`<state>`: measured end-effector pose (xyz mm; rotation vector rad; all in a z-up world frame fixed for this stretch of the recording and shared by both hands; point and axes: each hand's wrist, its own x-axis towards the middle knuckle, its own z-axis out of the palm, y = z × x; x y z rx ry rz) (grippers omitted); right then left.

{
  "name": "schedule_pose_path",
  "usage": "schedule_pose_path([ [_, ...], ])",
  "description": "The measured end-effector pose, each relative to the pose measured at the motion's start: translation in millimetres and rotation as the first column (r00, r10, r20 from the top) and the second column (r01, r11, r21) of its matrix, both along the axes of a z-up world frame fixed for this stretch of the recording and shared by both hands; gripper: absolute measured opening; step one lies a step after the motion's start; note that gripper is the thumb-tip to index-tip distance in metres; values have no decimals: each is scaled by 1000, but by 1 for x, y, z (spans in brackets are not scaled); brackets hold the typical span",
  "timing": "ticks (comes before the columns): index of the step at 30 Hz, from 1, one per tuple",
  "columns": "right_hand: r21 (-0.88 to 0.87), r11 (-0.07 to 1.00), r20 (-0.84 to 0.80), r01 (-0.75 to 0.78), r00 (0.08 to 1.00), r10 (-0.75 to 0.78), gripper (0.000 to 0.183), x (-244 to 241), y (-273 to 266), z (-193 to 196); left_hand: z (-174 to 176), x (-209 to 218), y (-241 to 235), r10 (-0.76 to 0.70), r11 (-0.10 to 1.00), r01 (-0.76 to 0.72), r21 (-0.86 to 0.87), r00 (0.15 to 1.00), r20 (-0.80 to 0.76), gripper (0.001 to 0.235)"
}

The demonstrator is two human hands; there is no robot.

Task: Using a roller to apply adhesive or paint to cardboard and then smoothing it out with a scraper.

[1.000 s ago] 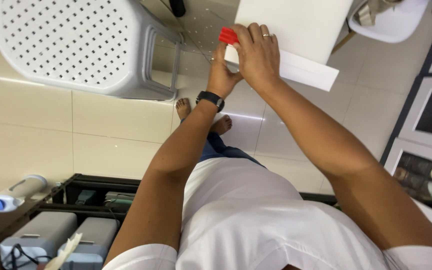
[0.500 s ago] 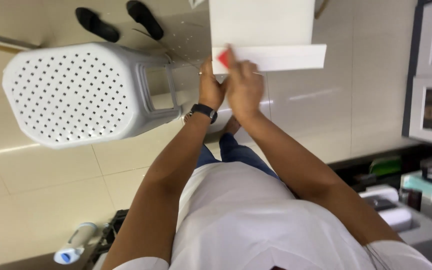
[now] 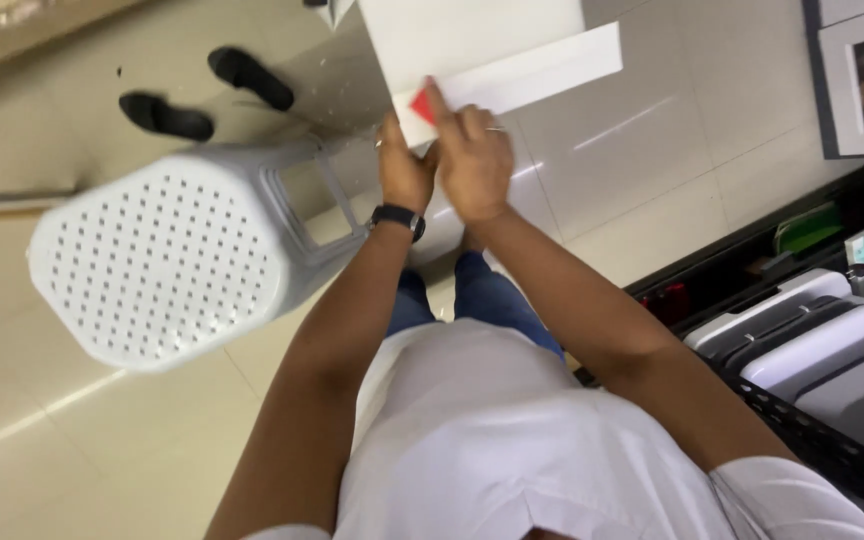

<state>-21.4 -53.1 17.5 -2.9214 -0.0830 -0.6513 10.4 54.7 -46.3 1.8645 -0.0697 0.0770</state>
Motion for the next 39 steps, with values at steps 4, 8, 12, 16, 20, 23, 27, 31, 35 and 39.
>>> schedule_pose_path([
  [4, -141, 944, 58, 298, 954, -293, 29, 5, -142, -29, 34, -9, 3, -21, 1000, 14, -27, 954, -300, 77],
  [8, -45, 906, -12, 422, 906, -422, 42, 11, -115, -87, 29, -9, 3, 8, 1000, -7, 5, 952, -304, 70],
  [12, -48, 997, 47, 66, 997, -64, 48, -14, 4, 14, -34, -1, -1, 17, 983, 13, 182, 986, -163, 64],
  [16, -227, 898, -235, 377, 874, -426, 23, 12, -162, -32, 34, -4, 2, 28, 997, -3, 72, 940, -341, 68],
  [20, -36, 847, 156, 530, 840, -520, 69, 8, -185, -23, 35, -8, 4, 29, 992, 20, 124, 926, -377, 74],
  [23, 96, 944, 126, 315, 937, -325, 52, 3, -86, -3, 32, 2, 0, 25, 996, 4, 87, 943, -331, 72],
  [27, -307, 928, -198, 210, 940, -278, 70, 4, -87, -8, 39, -2, 6, 12, 995, 25, 93, 923, -385, 69],
  [31, -255, 835, 120, 487, 873, -473, 79, 12, -182, -22, 38, -8, 9, 15, 998, 10, 64, 926, -377, 70],
  [35, 95, 938, 137, 333, 929, -344, 59, 8, -82, -18, 28, 4, 6, 19, 991, 25, 134, 946, -324, 73],
  [39, 66, 997, 48, -36, 998, 33, 53, -20, 19, 23, 5, 1, 7, 22, 978, 50, 203, 940, -339, 38],
])
